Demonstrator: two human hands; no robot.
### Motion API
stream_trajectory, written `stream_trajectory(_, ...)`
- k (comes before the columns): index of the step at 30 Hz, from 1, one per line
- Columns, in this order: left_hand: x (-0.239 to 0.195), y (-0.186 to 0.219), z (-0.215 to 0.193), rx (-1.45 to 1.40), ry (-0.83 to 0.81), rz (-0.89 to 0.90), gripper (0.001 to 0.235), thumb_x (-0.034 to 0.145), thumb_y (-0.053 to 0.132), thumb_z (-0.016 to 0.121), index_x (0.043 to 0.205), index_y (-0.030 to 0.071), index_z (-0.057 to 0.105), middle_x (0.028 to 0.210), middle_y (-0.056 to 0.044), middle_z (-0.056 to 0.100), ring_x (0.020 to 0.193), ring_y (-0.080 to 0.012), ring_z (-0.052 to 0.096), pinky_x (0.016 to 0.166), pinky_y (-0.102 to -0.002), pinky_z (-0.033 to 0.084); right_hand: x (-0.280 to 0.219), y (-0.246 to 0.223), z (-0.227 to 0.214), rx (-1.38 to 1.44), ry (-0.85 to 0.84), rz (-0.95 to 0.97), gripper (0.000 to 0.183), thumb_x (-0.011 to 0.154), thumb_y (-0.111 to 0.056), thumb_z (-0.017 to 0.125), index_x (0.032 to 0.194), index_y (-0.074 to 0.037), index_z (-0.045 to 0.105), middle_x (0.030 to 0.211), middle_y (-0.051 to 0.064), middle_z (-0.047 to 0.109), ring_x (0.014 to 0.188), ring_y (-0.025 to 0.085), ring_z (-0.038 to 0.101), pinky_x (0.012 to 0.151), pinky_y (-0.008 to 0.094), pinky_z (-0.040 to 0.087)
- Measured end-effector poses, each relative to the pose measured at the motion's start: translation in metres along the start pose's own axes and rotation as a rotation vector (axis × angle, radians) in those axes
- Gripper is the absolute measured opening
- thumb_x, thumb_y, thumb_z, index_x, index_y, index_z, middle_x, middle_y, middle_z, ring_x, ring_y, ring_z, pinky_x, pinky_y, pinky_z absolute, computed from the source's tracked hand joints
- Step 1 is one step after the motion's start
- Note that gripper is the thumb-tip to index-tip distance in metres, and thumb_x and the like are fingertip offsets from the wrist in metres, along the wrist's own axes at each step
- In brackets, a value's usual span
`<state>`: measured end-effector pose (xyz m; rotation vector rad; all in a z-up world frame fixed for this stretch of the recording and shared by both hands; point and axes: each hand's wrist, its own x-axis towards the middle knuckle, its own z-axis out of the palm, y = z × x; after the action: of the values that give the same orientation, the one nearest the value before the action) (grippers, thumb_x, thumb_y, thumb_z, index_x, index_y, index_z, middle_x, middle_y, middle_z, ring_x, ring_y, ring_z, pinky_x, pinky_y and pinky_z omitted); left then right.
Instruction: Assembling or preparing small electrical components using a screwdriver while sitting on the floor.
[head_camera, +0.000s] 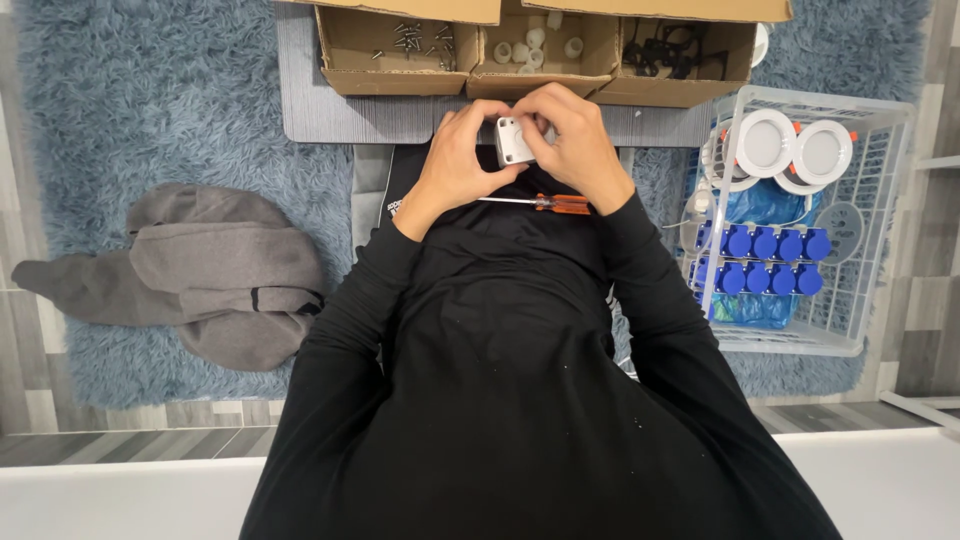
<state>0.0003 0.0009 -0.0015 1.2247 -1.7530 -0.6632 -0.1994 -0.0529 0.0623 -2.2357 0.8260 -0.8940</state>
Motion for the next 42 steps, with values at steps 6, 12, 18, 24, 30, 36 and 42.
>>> stream_trajectory(6,-0.0002,0.0005,0.0,0.009,0.003,0.007,0.065,0.074,0.018,0.097,0.128,0.007,0.063,0.125,-0.004,0.076,0.108,-0.0245,0.072,0.101,-0.036,0.046,0.001,-0.0019,-0.0021,-0.008,0.0,-0.002,0.012,0.096,0.012,0.074,0.106,0.005,0.076,0.104,0.01,0.071,0.074,0.019,0.058,0.068,0.031,0.049)
stream_trajectory(12,0.0001,-0.0005,0.0007,0.017,-0.002,0.002,0.064,0.076,0.02,0.097,0.127,0.007,0.062,0.124,-0.006,0.076,0.11,-0.0269,0.073,0.103,-0.038,0.047,0.0002,-0.0005,-0.0013,0.027,0.002,0.013,0.011,0.097,0.012,0.073,0.106,0.005,0.075,0.103,0.009,0.07,0.075,0.018,0.058,0.069,0.031,0.049)
stream_trajectory(18,-0.0003,-0.0019,0.0011,0.015,-0.002,0.007,0.065,0.075,0.021,0.097,0.128,0.006,0.063,0.124,-0.006,0.076,0.109,-0.0257,0.073,0.102,-0.037,0.047,0.0006,-0.0024,0.0003,-0.011,0.0,-0.021,0.013,0.096,0.012,0.073,0.106,0.005,0.075,0.103,0.01,0.069,0.076,0.019,0.059,0.068,0.031,0.05)
stream_trajectory(24,0.0,0.0012,-0.0005,0.013,-0.002,0.017,0.064,0.075,0.02,0.097,0.127,0.007,0.063,0.124,-0.005,0.076,0.107,-0.0248,0.072,0.1,-0.036,0.047,0.0,-0.0032,-0.0004,0.019,-0.018,0.018,0.013,0.096,0.01,0.073,0.107,0.005,0.076,0.101,0.009,0.068,0.074,0.018,0.057,0.068,0.031,0.049)
stream_trajectory(30,-0.0002,0.0001,-0.0003,0.028,0.001,0.015,0.064,0.075,0.021,0.097,0.127,0.007,0.062,0.124,-0.006,0.076,0.109,-0.0267,0.073,0.101,-0.037,0.047,0.0015,-0.0032,0.0003,0.035,-0.004,0.013,0.012,0.096,0.012,0.072,0.106,0.005,0.075,0.102,0.009,0.069,0.074,0.018,0.057,0.068,0.03,0.048)
stream_trajectory(36,0.0007,0.0009,0.0004,0.018,0.003,0.009,0.063,0.075,0.021,0.097,0.126,0.007,0.063,0.122,-0.005,0.077,0.108,-0.0265,0.073,0.102,-0.038,0.047,0.0015,-0.0017,0.0012,0.027,-0.002,0.029,0.015,0.094,0.011,0.071,0.107,0.004,0.075,0.103,0.01,0.07,0.076,0.02,0.061,0.069,0.031,0.052)
stream_trajectory(42,0.0006,0.0001,0.0014,0.015,0.008,0.007,0.063,0.075,0.02,0.096,0.126,0.007,0.063,0.122,-0.006,0.076,0.108,-0.0264,0.073,0.101,-0.037,0.047,0.0004,0.0008,0.0038,0.02,0.002,0.041,0.012,0.096,0.01,0.072,0.106,0.005,0.075,0.104,0.01,0.07,0.075,0.018,0.06,0.068,0.029,0.051)
